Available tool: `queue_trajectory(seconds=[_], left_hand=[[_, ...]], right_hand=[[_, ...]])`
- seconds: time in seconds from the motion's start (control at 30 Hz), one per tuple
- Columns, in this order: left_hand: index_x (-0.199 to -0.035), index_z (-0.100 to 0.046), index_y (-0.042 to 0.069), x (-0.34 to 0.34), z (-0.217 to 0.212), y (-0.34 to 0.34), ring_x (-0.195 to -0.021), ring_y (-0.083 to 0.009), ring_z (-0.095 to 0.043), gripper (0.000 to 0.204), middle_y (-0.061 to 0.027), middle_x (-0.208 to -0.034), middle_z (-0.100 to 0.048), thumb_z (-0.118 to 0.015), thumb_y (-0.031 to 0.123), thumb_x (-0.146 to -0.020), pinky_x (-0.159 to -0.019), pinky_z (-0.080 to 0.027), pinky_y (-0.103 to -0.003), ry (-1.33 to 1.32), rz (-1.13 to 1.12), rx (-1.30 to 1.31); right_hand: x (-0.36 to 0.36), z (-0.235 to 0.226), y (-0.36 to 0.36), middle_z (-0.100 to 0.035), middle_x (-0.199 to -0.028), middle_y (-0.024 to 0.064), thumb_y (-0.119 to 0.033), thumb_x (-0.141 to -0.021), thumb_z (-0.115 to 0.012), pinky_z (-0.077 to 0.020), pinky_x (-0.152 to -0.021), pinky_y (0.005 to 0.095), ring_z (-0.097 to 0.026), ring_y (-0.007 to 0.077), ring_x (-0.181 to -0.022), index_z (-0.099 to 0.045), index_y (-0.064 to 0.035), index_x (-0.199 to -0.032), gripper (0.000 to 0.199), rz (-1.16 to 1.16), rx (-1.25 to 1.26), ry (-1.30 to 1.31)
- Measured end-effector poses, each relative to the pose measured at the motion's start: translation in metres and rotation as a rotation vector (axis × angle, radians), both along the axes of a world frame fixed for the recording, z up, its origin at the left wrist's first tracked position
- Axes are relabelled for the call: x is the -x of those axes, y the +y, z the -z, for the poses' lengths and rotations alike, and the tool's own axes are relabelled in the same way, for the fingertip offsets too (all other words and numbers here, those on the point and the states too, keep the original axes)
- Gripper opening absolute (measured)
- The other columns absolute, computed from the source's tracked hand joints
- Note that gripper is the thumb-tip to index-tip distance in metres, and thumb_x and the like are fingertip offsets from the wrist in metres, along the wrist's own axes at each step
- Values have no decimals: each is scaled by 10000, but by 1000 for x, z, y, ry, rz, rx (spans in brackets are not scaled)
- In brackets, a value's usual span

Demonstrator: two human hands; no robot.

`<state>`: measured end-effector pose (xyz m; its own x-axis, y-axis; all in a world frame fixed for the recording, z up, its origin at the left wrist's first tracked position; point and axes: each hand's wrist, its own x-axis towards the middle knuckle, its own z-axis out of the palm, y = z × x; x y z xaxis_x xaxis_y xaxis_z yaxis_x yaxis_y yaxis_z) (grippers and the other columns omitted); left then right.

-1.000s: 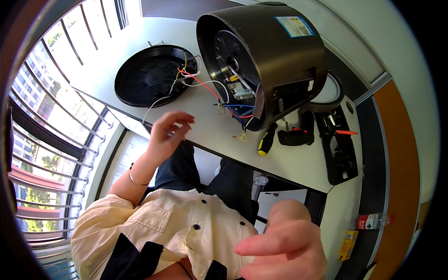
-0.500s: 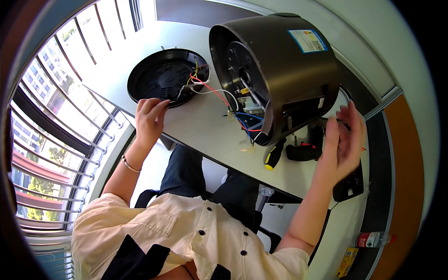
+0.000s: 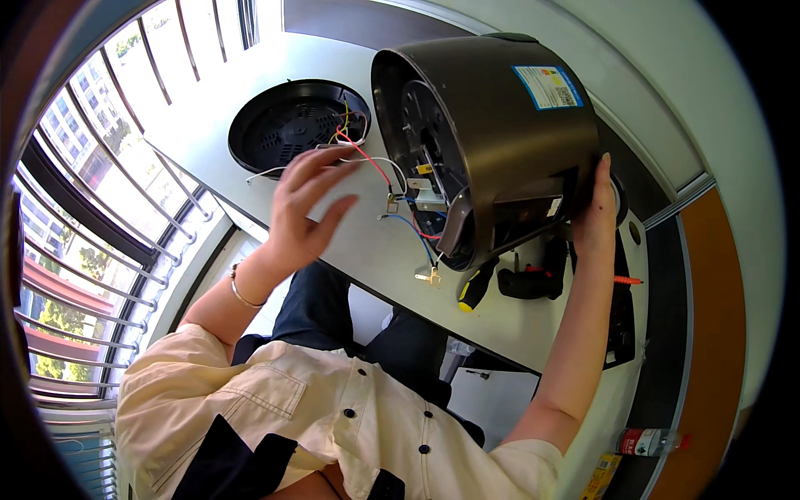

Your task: The person assembles a cylindrical appliance by connecting internal wires, inserting a central component, and securing the housing with a screwdriver. The person handles the appliance body, wires, and a screwdriver throughout the process.

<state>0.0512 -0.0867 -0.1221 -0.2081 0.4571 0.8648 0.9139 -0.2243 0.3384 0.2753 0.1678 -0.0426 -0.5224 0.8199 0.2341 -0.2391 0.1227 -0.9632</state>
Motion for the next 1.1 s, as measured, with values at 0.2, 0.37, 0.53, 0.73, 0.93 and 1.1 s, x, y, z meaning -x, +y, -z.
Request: queue_trajectory(seconds=[0.2, 0.37, 0.53, 0.73, 0.93, 1.1], left_hand=[[-1099, -622, 107, -31, -5, 35, -917, -275, -508, 469, -106, -1086, -545, -758, 186, -657, -746, -442, -355, -13, 135, 97], [-1046, -646, 123, -44, -15, 40, -981, -298, -464, 447, -103, -1100, -524, -764, 212, -624, -801, -409, -392, 38, 82, -7], [-979, -656, 114, -55, -17, 36, -1029, -336, -419, 340, -110, -1115, -502, -718, 136, -646, -843, -370, -421, 66, 147, -19], [-943, -623, 17, -65, -16, 35, -752, -221, -539, 263, -84, -838, -577, -690, 44, -691, -663, -419, -334, -78, 260, 60], [-1000, -577, -26, -76, -17, 40, -554, -144, -576, 234, -85, -677, -590, -654, 37, -789, -502, -443, -263, -730, 606, 322], [-956, -550, -27, -78, -5, 49, -566, -136, -590, 184, -93, -669, -591, -635, 38, -807, -523, -462, -265, -782, 674, 325]], right_hand=[[-2, 8, 11, -445, -1330, 41, -483, -920, -432, -256, -1032, 317, -390, 174, -1230, -416, -57, -1313, 579, -53, -69, -5], [-2, 7, 7, -477, -1289, 31, -465, -916, -459, -278, -1015, 310, -411, 162, -1203, -443, -60, -1288, 550, -51, -101, -21], [-1, 6, 4, -504, -1255, 35, -477, -907, -470, -290, -1005, 311, -439, 164, -1174, -471, -59, -1262, 549, -30, -89, -26], [1, 8, 5, -536, -1214, 47, -482, -910, -458, -322, -983, 308, -476, 167, -1135, -498, -40, -1230, 547, -8, -80, -13], [-1, 10, 7, -537, -1216, 50, -468, -921, -444, -335, -976, 303, -486, 169, -1126, -492, -40, -1236, 534, -24, -78, 1], [4, 10, 4, -504, -1266, 59, -471, -921, -439, -298, -1006, 317, -436, 182, -1189, -464, -43, -1266, 550, -9, -74, 34]])
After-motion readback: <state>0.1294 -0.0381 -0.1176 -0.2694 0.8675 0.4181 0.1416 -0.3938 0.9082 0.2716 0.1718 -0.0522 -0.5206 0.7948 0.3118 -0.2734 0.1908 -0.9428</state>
